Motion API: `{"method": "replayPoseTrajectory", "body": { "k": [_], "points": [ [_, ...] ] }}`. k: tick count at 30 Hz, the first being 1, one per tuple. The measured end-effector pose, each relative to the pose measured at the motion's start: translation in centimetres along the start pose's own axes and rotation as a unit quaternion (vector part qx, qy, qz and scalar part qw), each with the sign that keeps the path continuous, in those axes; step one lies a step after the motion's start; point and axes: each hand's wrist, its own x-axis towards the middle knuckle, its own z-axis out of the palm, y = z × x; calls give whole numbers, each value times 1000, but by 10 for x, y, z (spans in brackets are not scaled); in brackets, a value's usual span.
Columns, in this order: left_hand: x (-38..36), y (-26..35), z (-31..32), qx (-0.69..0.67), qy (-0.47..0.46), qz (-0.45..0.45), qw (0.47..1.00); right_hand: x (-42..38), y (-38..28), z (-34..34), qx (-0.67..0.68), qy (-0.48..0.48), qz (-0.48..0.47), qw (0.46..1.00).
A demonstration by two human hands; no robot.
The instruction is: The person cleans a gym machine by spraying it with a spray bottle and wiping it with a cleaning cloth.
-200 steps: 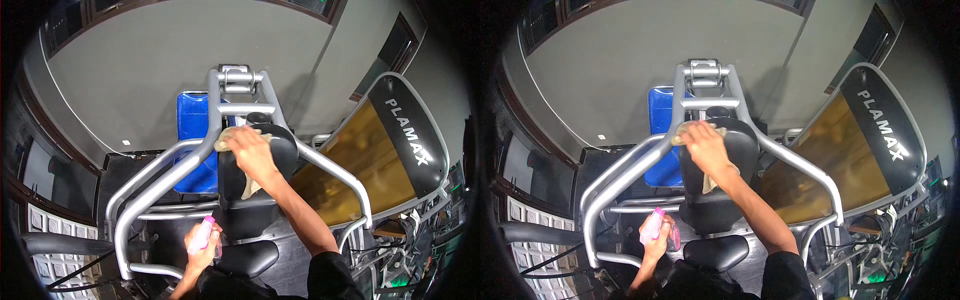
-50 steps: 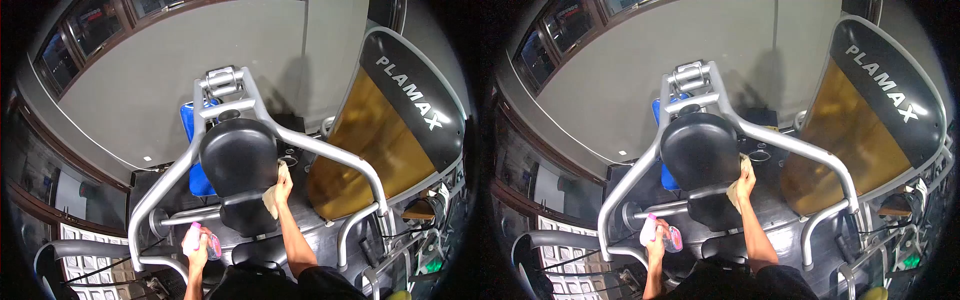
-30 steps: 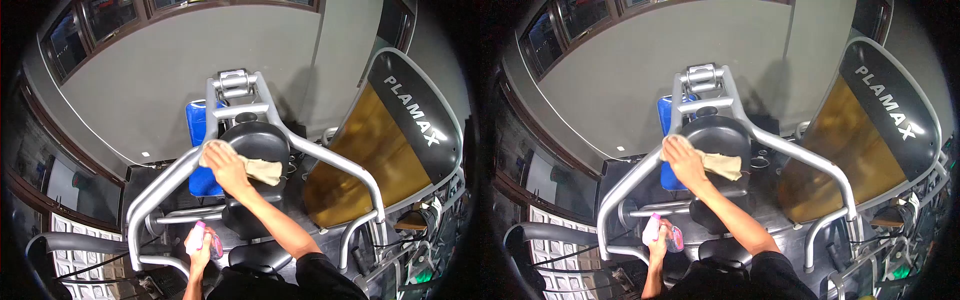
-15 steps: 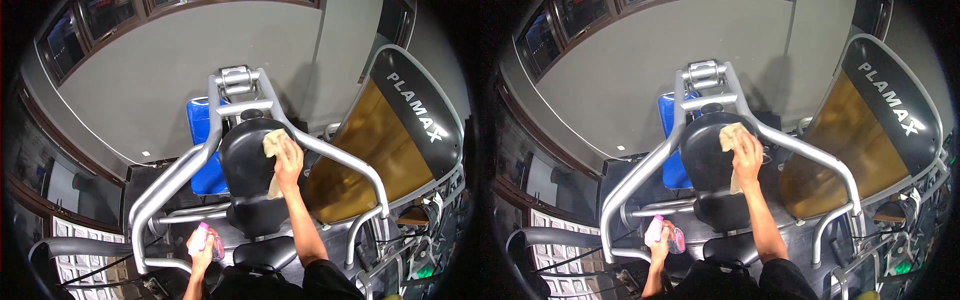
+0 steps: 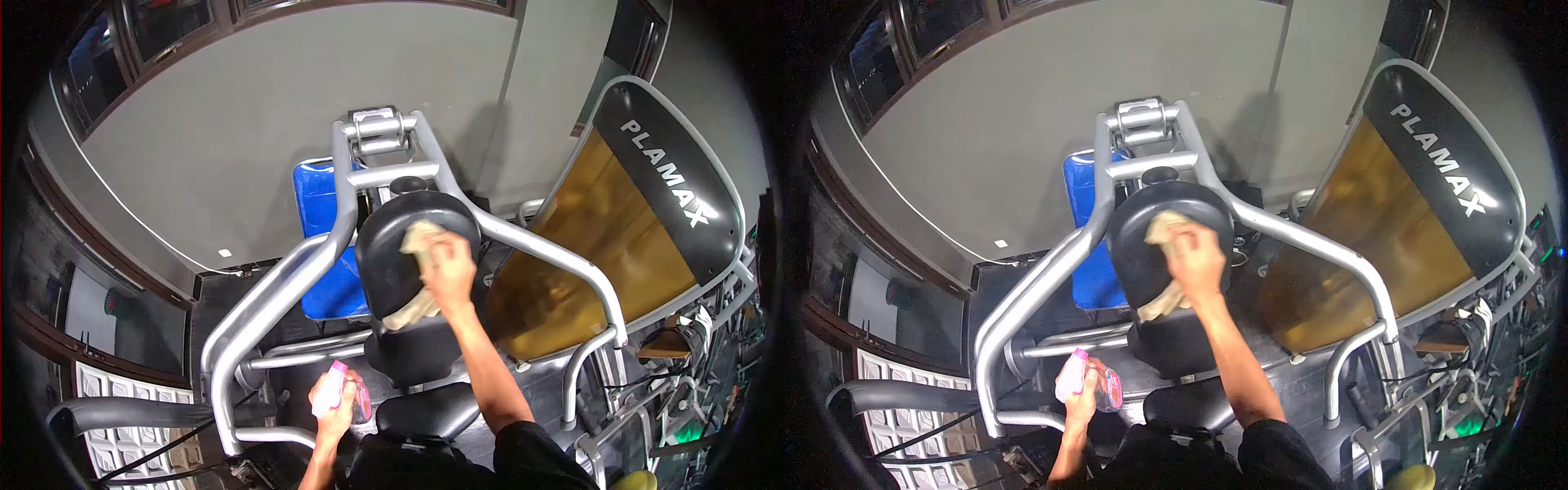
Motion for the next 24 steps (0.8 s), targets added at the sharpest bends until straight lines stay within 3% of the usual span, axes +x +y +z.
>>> {"method": "replayPoseTrajectory", "body": {
  "k": [4,5,9,11,13,15,17,19,20,23,24],
  "points": [
    [-4,4,2,25,0,0,1000,4,15,-1,38,177,280,943],
    [-4,5,2,37,-6,-3,999,-1,5,5,37,176,282,943],
    [-5,2,4,20,-13,-8,1000,-25,-41,28,46,5,21,999],
    [-2,2,4,26,-23,8,999,-31,-53,26,27,-82,-66,994],
    [-3,3,4,16,-27,-3,999,-27,-36,17,-8,-86,-137,987],
    [-5,5,3,6,-27,-15,999,-26,-7,3,-5,-91,-63,994],
    [-6,6,3,16,-28,-21,999,-25,13,-3,-14,11,87,996],
    [-8,1,3,35,-29,-1,999,-12,1,-6,18,131,225,965],
    [-9,-1,3,59,-37,21,997,-12,-3,-2,30,142,250,957],
    [-13,-2,5,24,-28,16,999,-21,-39,17,74,57,136,986],
    [-13,-3,6,25,-27,18,999,-27,-51,20,79,-17,106,991]
  ]
}}
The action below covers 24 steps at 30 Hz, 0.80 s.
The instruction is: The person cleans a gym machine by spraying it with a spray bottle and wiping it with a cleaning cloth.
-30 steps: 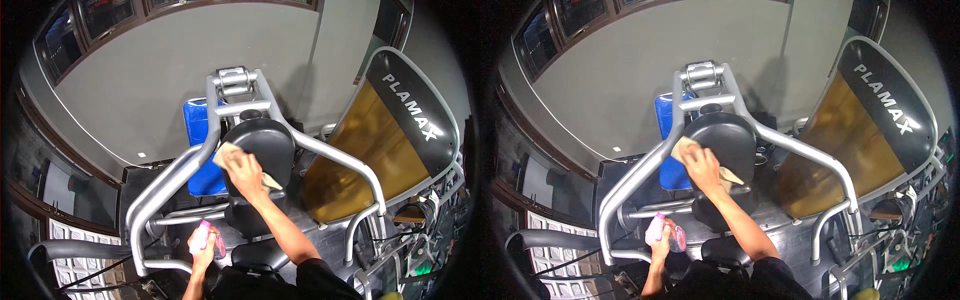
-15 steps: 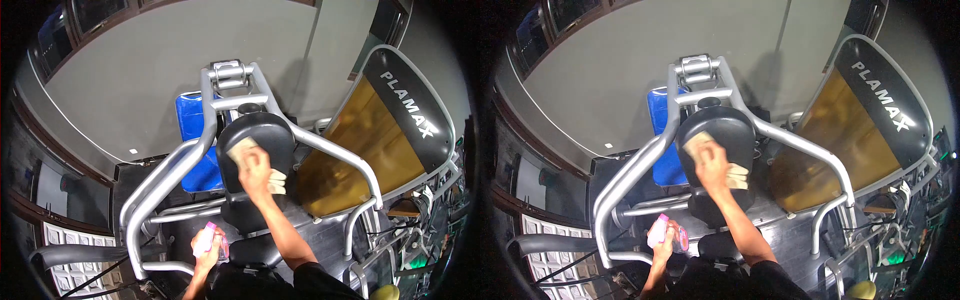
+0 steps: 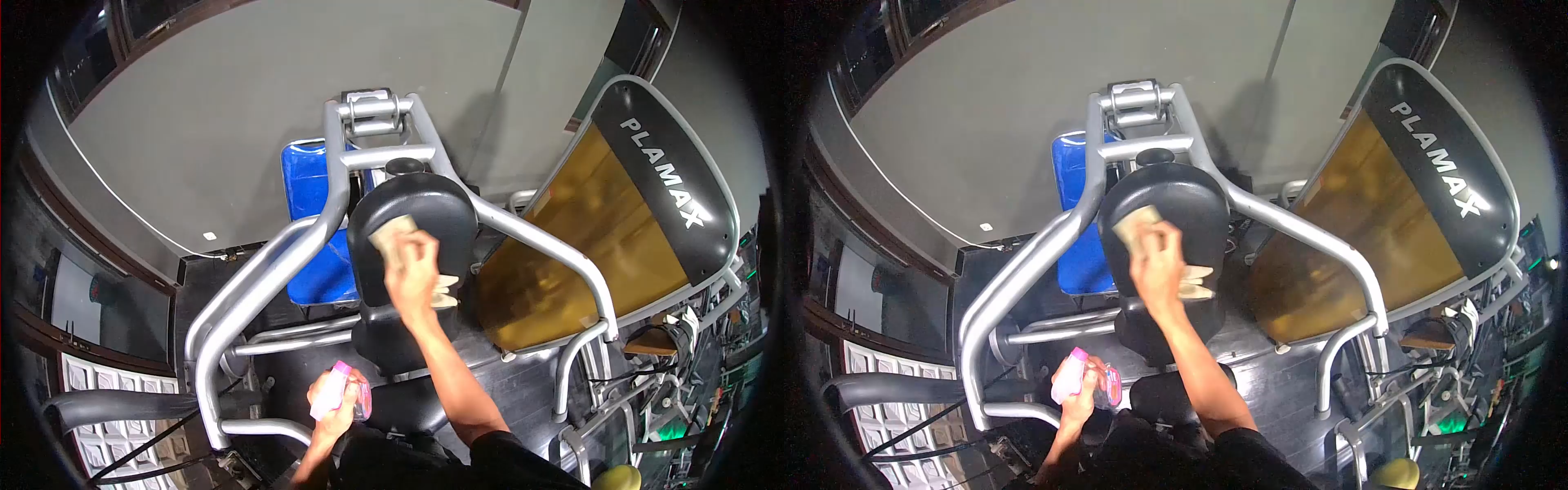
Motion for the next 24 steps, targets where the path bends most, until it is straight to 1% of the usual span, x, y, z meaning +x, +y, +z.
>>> {"method": "replayPoseTrajectory", "body": {
  "k": [1,2,3,5,6,7,8,9,11,12,13,15,17,18,19,21,23,24],
  "points": [
    [0,-1,0,-13,5,2,1000,-6,-6,1,-5,-76,-24,997],
    [0,-2,0,-26,9,4,1000,-5,-7,-1,-26,-88,-75,993],
    [0,-2,0,-25,7,5,1000,-3,-2,-6,-26,-86,-74,993],
    [-1,-1,-3,-7,16,-6,1000,1,26,-25,-161,-104,-119,974],
    [-1,-1,-6,-5,16,-5,1000,1,51,-26,-159,-38,-82,983],
    [-2,-1,-8,-3,-3,0,1000,7,50,-36,-86,2,41,995],
    [-2,-2,-8,-2,-22,5,1000,13,49,-45,-3,62,155,986],
    [-2,-3,-6,-2,-22,6,1000,14,54,-51,-121,104,51,986],
    [-1,-6,-6,-8,-5,-25,1000,10,55,-49,-70,56,80,993],
    [0,-4,-4,-7,-11,-24,1000,10,50,-53,-106,38,75,991],
    [2,-1,-1,-13,-9,-20,1000,10,41,-58,-111,13,107,988],
    [4,3,0,-18,-6,-16,1000,11,32,-65,-128,9,113,985],
    [9,7,-1,-11,-28,-2,1000,8,36,-67,-142,-3,161,977],
    [12,9,-1,-12,-28,-2,1000,9,38,-66,-143,20,162,976],
    [15,12,0,-27,-26,4,999,7,41,-61,-143,20,161,976],
    [23,18,4,-43,-24,11,999,5,42,-44,-129,67,84,986],
    [31,24,10,-53,-21,-4,998,-1,25,-32,-107,-3,36,994],
    [36,24,12,-51,-23,7,998,-6,19,-24,-92,-41,4,995]
  ]
}}
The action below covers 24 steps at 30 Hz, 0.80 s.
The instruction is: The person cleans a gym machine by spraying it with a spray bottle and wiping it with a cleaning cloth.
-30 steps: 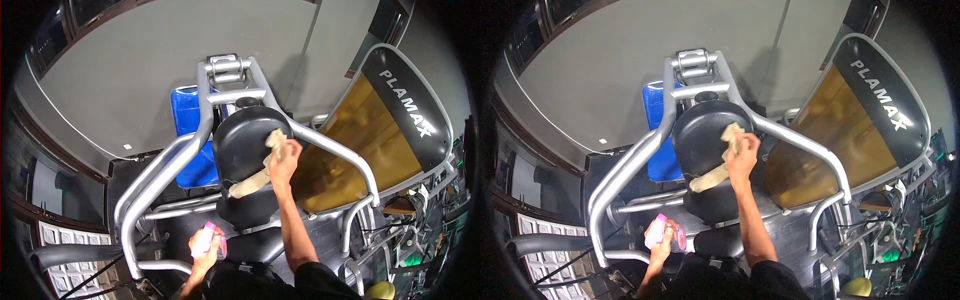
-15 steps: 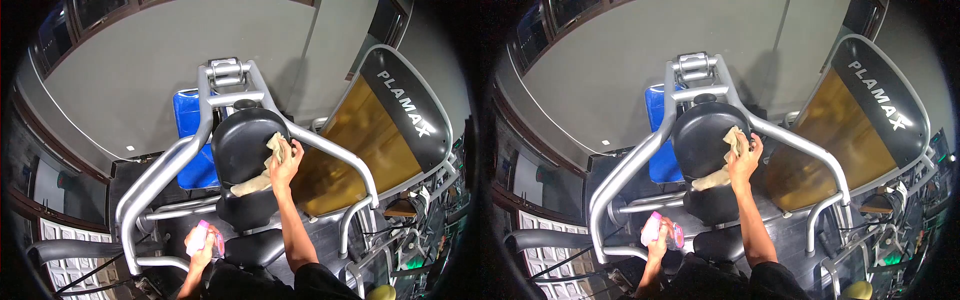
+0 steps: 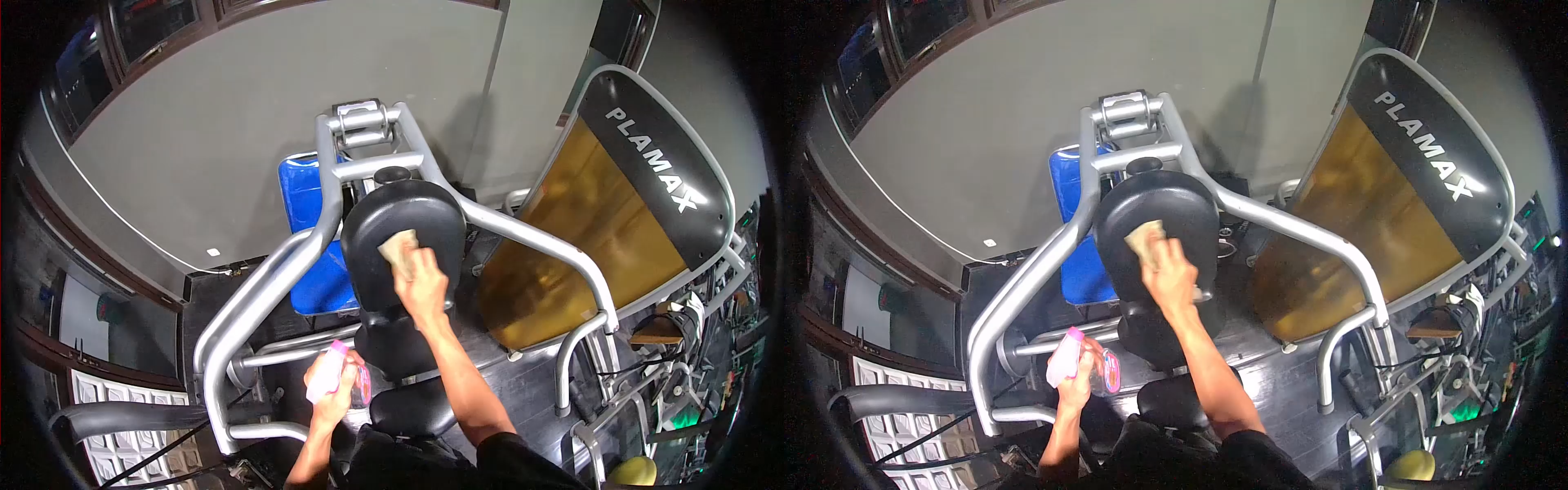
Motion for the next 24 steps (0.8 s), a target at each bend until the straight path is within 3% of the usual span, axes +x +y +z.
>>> {"method": "replayPoseTrajectory", "body": {
  "k": [2,4,5,9,10,15,19,22,23,24],
  "points": [
    [8,-2,4,1,-7,0,1000,-3,3,4,13,-33,-34,999],
    [17,0,11,-10,-10,-8,1000,-2,24,-1,-25,-70,-169,983],
    [22,-2,11,-8,-10,-8,1000,1,36,-9,-52,-54,-165,984],
    [45,-7,14,60,-65,-14,996,14,55,-20,-1,125,62,990],
    [51,-3,20,48,-55,-14,997,14,49,-19,48,114,118,985],
    [69,-9,30,51,-54,-4,997,-2,17,-16,73,69,98,990],
    [71,-23,30,-1,-49,0,999,6,34,-53,180,-82,76,977],
    [69,-32,26,9,-16,-14,1000,25,33,-62,446,5,142,884],
    [68,-33,26,6,-15,-17,1000,33,27,-63,473,72,182,859],
    [67,-33,26,-1,-5,-16,1000,41,18,-64,417,112,171,885]
  ]
}}
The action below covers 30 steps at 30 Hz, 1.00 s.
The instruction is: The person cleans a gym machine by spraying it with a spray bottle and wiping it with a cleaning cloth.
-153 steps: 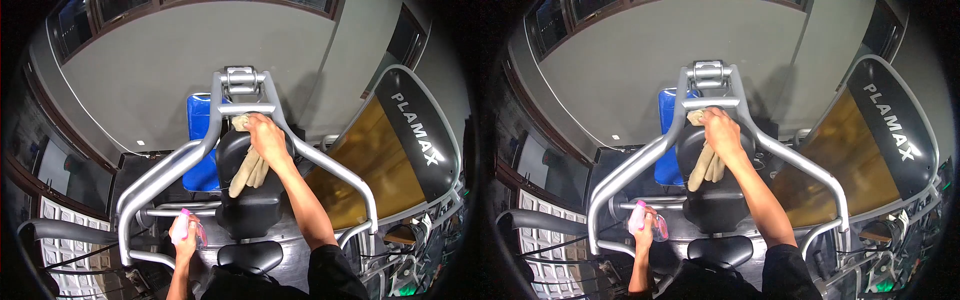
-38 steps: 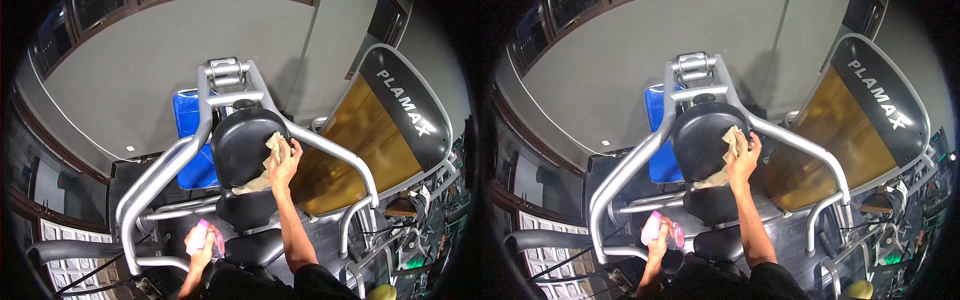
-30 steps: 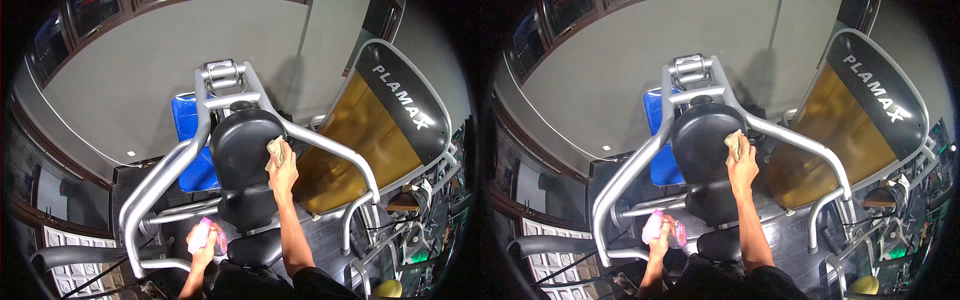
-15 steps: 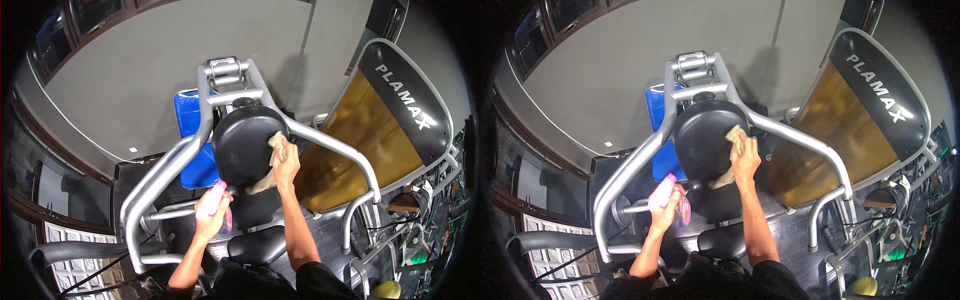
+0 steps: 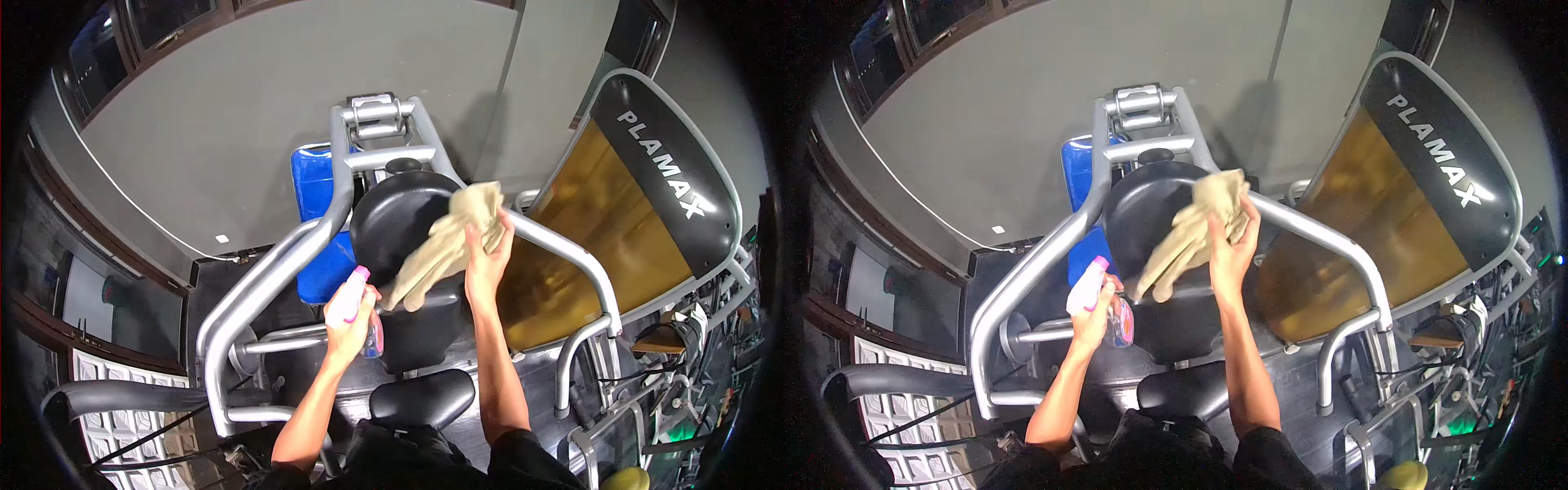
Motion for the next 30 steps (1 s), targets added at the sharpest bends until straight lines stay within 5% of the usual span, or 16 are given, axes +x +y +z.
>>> {"method": "replayPoseTrajectory", "body": {
  "k": [2,3,4,7,15,19,21,26,30],
  "points": [
    [0,1,0,-14,17,7,1000,11,13,4,-198,10,-128,972],
    [-1,1,0,-15,18,8,1000,15,32,0,-341,-17,-213,916],
    [-1,1,0,-9,20,10,1000,14,32,-1,-388,-107,-203,893],
    [-1,4,-1,-9,34,10,999,-1,24,-6,-497,-156,-226,823],
    [-1,3,-4,51,21,29,998,22,51,-13,-436,-230,-299,817],
    [-2,7,-3,40,32,19,998,22,51,-4,-316,-83,-193,925],
    [-1,4,-5,40,40,31,998,14,55,8,-302,-44,-216,928],
    [-2,13,-5,71,43,94,992,-25,66,53,-388,-218,-403,800],
    [-5,12,-5,108,41,116,986,-28,60,49,-354,-257,-403,804]
  ]
}}
